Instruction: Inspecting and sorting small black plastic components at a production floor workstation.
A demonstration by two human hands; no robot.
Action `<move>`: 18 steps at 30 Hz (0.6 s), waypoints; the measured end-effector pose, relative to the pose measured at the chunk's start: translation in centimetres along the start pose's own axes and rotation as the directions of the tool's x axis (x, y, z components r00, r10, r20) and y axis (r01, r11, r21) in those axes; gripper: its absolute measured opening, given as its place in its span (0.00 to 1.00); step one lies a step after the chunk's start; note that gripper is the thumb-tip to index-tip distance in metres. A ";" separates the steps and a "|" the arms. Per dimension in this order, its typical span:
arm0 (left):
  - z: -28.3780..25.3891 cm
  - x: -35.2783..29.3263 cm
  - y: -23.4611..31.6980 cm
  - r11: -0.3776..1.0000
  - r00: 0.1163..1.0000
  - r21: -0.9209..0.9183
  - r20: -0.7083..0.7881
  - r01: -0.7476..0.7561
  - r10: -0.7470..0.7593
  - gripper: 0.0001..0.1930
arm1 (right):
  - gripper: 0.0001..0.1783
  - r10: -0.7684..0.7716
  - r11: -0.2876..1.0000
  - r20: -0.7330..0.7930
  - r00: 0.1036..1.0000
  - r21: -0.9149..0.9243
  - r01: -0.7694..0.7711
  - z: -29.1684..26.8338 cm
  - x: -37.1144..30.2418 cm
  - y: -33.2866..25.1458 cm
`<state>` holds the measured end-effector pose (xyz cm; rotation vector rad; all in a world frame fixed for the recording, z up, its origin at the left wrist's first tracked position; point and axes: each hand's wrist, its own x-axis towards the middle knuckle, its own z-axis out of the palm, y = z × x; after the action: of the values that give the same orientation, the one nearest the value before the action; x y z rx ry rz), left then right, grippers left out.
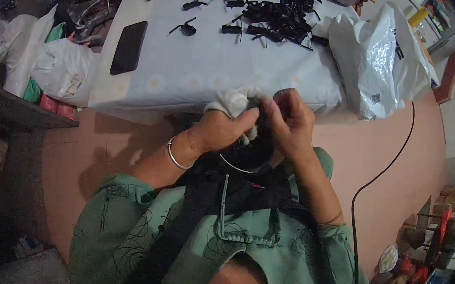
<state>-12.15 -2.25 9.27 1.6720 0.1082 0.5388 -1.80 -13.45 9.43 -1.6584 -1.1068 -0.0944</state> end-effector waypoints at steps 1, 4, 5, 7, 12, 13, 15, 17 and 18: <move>0.2 -0.3 0.6 0.964 0.982 -0.187 0.062 0.186 -0.178 0.10 | 0.06 0.125 0.989 0.020 0.992 0.078 -0.126 0.1 0.1 0.2; 0.5 -0.6 -0.4 0.997 0.998 -0.061 -0.043 0.041 -0.044 0.14 | 0.06 0.129 0.981 0.099 0.987 0.135 -0.142 0.0 0.0 -0.1; 0.4 -0.6 -0.8 0.997 0.998 -0.062 -0.044 0.042 -0.045 0.14 | 0.07 0.096 0.982 0.129 0.987 0.152 -0.115 0.0 -0.1 0.0; 0.2 -0.3 -1.5 0.999 0.993 -0.009 -0.111 -0.033 0.032 0.12 | 0.08 0.116 0.985 0.199 0.973 0.103 -0.139 -0.5 -0.2 -0.7; 0.6 -0.2 0.3 0.920 0.992 0.392 -0.109 -0.021 0.070 0.08 | 0.13 0.195 0.980 0.362 0.911 -0.034 -0.196 -0.1 -0.7 0.6; 0.8 -0.3 0.9 0.852 0.993 0.524 -0.103 -0.001 0.065 0.07 | 0.14 0.176 0.976 0.342 0.923 0.062 -0.209 0.3 -1.0 1.0; 0.6 0.2 0.6 0.773 0.957 0.600 -0.040 -0.207 0.287 0.07 | 0.14 0.158 0.963 0.320 0.934 0.157 -0.217 0.7 -1.4 1.4; 0.3 0.4 0.2 0.645 0.872 0.656 0.042 -0.392 0.488 0.07 | 0.15 0.177 0.940 0.299 0.938 0.231 -0.251 1.0 -1.8 1.5; 0.0 0.4 0.0 0.696 0.894 0.601 0.075 -0.394 0.441 0.07 | 0.15 0.178 0.940 0.298 0.938 0.231 -0.252 0.8 -1.8 1.3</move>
<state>-11.80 -2.13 9.40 2.3315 -0.0632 0.9931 -2.25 -13.91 7.19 -1.5664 -1.0772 0.4232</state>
